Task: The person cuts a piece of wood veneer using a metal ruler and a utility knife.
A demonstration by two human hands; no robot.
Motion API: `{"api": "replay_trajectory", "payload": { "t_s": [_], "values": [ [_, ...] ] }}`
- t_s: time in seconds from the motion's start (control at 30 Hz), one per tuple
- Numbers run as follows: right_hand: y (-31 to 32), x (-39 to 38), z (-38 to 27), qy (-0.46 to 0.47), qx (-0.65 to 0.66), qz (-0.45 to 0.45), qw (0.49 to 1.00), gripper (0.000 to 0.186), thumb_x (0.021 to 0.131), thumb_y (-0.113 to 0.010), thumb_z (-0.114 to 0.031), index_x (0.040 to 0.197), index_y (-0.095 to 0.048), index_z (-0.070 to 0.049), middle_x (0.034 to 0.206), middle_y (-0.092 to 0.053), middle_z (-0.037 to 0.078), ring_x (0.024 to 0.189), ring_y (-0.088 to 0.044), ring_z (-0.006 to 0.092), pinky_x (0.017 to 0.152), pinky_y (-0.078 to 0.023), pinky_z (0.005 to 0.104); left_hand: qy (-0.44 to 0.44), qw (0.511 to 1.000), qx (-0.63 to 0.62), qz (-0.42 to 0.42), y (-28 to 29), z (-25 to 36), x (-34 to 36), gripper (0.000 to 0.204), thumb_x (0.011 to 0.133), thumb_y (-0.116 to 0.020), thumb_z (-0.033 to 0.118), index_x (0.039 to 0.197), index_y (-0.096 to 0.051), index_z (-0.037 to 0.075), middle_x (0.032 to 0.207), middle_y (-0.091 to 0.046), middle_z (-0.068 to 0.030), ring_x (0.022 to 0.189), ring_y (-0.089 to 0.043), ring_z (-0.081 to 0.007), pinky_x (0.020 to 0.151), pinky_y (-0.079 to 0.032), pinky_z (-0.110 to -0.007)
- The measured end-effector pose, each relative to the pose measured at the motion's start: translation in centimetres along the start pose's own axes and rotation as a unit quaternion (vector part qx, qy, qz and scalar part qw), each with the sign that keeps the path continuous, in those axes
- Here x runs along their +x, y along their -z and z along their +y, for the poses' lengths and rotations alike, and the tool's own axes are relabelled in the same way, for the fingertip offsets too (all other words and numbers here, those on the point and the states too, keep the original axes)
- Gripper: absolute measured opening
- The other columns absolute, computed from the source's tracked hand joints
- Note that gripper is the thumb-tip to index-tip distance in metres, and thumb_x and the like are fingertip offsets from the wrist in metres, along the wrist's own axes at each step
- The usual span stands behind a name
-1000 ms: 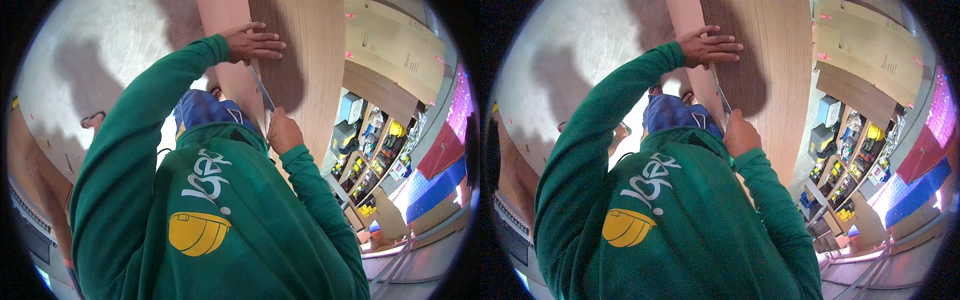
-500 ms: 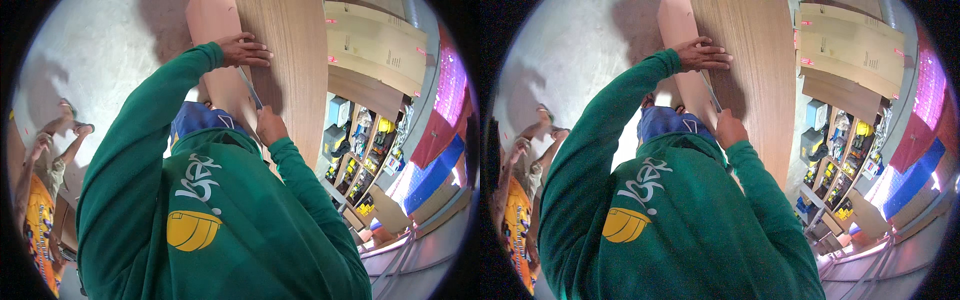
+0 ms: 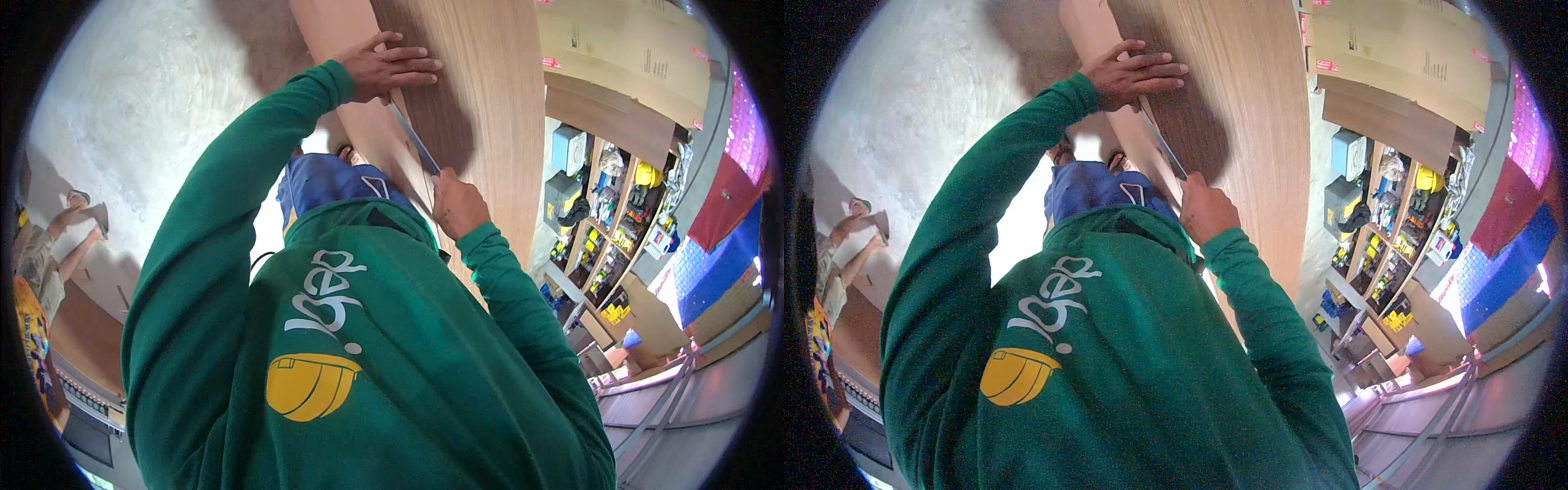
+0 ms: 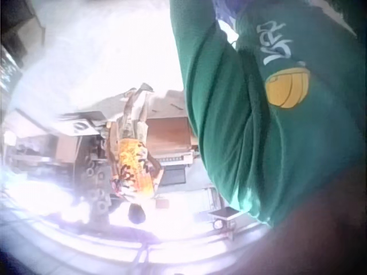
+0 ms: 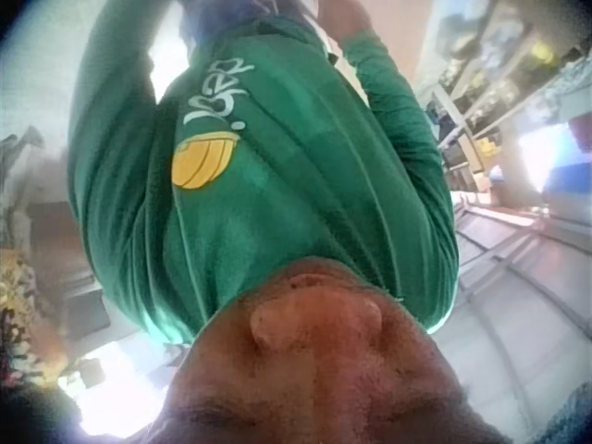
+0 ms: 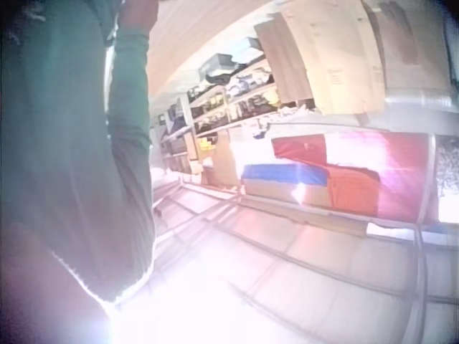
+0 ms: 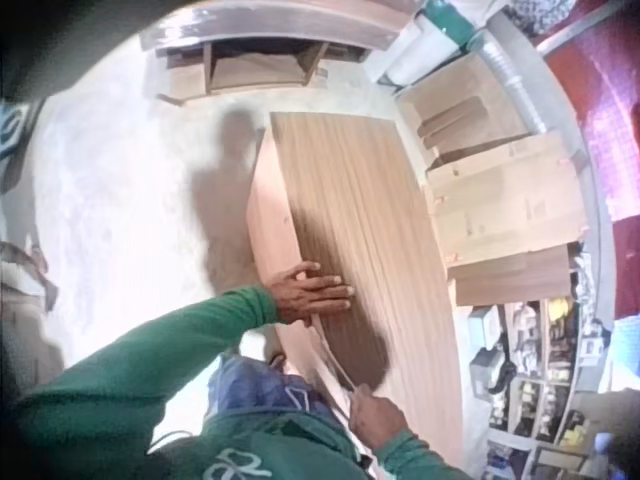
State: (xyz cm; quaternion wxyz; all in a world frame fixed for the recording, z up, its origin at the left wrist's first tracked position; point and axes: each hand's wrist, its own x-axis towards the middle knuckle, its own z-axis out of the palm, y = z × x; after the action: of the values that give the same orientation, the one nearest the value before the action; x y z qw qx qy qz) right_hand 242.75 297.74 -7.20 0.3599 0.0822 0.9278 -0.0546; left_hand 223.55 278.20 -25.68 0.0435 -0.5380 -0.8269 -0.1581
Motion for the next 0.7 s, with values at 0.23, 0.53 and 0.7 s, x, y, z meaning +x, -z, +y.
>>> {"api": "replay_trajectory", "payload": {
  "t_s": [0.23,0.53,0.7],
  "values": [
    [-1.4,1.8,0.9,0.025,0.066,-0.025,0.997,0.026,0.102,-0.051,-0.026,0.107,-0.055,-0.001,0.082,-0.069,0.032,0.080,-0.068,0.0549,0.076,-0.053,0.0648,-0.071,0.995,0.033,0.058,-0.5,-1.3,-0.1,0.120,0.065,-0.084,0.043,0.166,-0.019,0.038,0.173,-0.018,0.0148,0.153,-0.033,-0.0123,0.123,-0.029,-0.048],
    [-0.6,0.7,-1.2,-0.052,0.070,-0.027,0.996,0.028,0.102,-0.048,-0.025,0.108,-0.055,0.001,0.091,-0.070,0.035,0.088,-0.069,0.0542,0.081,-0.052,0.0645,-0.015,0.998,0.040,0.044,-0.3,-0.3,0.1,0.118,0.058,-0.090,0.047,0.161,-0.031,0.041,0.171,-0.027,0.0122,0.151,-0.035,-0.0139,0.124,-0.025,-0.049],
    [-1.4,-1.3,0.8,-0.013,0.082,-0.021,0.996,0.032,0.103,-0.048,-0.029,0.107,-0.058,0.001,0.091,-0.070,0.033,0.087,-0.068,0.0549,0.082,-0.052,0.0641,0.012,0.998,-0.064,0.014,1.9,0.2,0.0,0.118,0.057,-0.092,0.040,0.159,-0.033,0.040,0.168,-0.032,0.0119,0.150,-0.036,-0.0143,0.124,-0.024,-0.049]
  ]
}}
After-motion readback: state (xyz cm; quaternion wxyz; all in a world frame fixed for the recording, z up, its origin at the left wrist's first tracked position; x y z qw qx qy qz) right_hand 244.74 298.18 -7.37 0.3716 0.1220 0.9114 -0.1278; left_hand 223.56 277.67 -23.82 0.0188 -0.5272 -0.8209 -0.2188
